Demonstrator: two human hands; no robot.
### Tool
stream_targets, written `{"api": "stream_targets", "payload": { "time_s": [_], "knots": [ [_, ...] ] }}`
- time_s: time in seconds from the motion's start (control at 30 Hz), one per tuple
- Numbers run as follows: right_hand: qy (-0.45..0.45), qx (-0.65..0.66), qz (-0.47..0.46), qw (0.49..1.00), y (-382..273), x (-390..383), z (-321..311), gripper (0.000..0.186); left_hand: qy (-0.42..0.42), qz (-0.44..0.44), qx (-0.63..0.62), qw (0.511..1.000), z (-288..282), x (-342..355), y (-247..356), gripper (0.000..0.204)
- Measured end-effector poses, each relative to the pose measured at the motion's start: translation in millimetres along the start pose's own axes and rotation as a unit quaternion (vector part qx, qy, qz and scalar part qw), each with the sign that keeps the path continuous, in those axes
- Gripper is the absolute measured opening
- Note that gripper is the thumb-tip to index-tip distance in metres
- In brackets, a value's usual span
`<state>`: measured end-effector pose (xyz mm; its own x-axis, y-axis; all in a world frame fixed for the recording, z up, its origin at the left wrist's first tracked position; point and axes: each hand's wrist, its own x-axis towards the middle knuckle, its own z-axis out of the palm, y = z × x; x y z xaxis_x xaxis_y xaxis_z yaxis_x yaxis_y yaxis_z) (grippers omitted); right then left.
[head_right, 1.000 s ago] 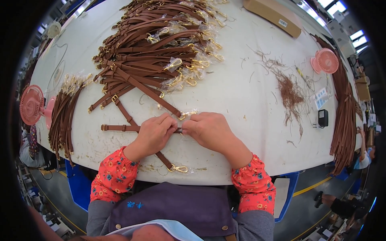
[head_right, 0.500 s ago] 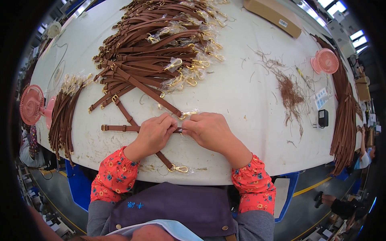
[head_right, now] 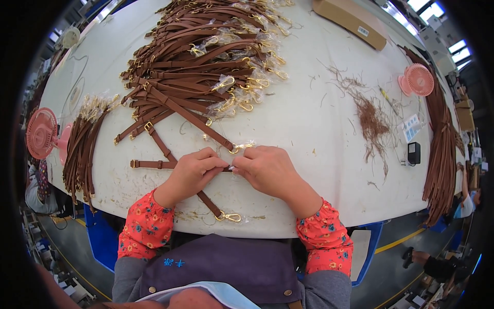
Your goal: Trim excess thread and organize finished leather straps at a workshop table.
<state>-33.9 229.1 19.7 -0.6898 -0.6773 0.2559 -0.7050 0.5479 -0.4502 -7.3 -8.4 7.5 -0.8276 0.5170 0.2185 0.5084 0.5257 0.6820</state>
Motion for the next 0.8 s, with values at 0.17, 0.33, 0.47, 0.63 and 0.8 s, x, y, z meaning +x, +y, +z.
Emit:
{"api": "stream_targets", "payload": {
  "time_s": [0.17,0.33,0.47,0.63,0.8],
  "knots": [
    [0.022,-0.008,-0.016,1.0,0.2,0.7,4.0,0.013,0.02,-0.037,-0.018,0.999,1.1,3.3,4.0,0.009],
    [0.016,-0.028,-0.011,0.999,-3.0,1.5,4.7,0.014,0.02,-0.03,-0.011,0.999,2.5,3.6,3.0,0.01],
    [0.008,-0.047,-0.007,0.999,-8.2,2.5,2.8,0.012,0.016,-0.027,-0.002,0.999,3.1,3.9,3.6,0.011],
    [0.009,-0.056,-0.004,0.998,-11.2,3.0,2.0,0.011,0.026,-0.038,-0.026,0.999,4.1,3.3,3.2,0.013],
    [-0.015,-0.023,0.014,1.0,-5.8,1.2,0.1,0.011,0.217,-0.119,-0.048,0.968,-9.1,6.9,-3.4,0.019]
  ]
}}
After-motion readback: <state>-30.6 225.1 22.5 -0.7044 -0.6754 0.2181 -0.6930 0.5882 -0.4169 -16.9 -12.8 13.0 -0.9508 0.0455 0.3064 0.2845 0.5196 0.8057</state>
